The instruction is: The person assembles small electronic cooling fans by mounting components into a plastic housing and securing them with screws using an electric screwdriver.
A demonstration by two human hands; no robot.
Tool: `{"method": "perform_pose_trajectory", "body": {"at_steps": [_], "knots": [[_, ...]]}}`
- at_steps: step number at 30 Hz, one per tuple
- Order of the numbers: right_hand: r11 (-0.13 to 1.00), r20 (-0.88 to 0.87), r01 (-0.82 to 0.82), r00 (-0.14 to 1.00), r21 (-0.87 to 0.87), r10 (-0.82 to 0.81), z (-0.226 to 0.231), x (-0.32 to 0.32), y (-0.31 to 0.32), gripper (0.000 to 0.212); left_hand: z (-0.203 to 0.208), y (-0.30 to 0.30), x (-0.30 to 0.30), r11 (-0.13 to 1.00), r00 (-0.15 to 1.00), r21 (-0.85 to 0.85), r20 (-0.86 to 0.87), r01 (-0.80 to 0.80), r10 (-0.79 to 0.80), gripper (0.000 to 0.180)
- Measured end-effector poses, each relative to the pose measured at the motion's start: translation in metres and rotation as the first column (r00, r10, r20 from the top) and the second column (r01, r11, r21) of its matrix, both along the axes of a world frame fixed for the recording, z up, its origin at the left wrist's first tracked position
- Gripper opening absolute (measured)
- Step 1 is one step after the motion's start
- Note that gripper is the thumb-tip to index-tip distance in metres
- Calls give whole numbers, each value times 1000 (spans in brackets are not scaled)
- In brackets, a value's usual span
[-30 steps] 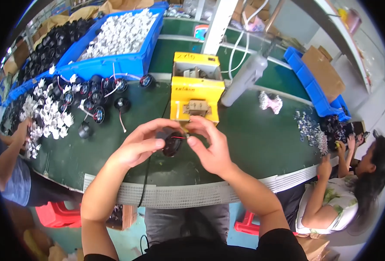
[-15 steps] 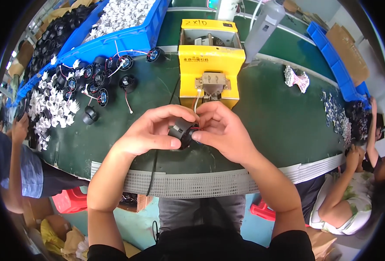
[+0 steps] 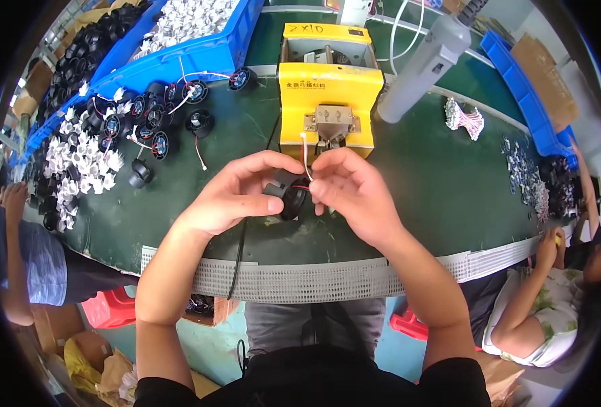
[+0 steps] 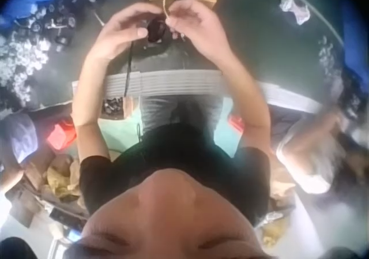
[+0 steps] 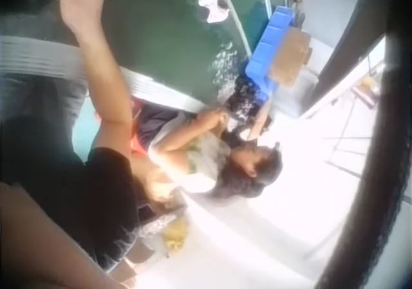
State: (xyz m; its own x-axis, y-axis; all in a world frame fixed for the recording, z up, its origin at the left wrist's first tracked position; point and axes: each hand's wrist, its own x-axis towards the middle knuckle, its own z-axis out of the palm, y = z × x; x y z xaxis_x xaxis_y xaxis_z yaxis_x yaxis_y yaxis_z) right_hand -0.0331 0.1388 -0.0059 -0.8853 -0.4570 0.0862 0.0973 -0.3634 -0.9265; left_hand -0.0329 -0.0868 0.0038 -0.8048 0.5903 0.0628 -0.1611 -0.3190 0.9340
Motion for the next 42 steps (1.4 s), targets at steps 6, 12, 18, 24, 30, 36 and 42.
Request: {"method": "perform_pose_trajectory", "body": {"at_steps": [6, 12, 18, 24, 30, 36, 42], "knots": [[986, 53, -20, 999, 164, 11, 6, -4, 5, 28, -4, 1, 2, 998, 999, -51, 18, -42, 43, 48], [948, -134, 17, 991, 318, 27, 1, -3, 9, 20, 0, 4, -1, 993, 977, 105, 210, -52, 29, 44], [916, -370, 196, 927, 351, -57, -9, 2, -1, 14, -6, 8, 1, 988, 968, 93, 229, -124, 100, 48], [848, -492, 354, 861, 395, -130, -10, 4, -3, 12, -9, 14, 2, 983, 956, 135, 279, -126, 85, 41], [783, -663, 488, 737, 386, -133, -4, 13, -12, 13, -9, 18, 7, 990, 959, 79, 267, -117, 92, 35], [730, -771, 613, 607, 302, -191, 7, 3, 0, 44, -10, 17, 6, 932, 935, 233, 290, -278, 206, 30], [674, -961, 723, 267, 149, -75, 16, -1, 5, 34, -8, 18, 12, 897, 926, 233, 122, -376, 357, 28]]}}
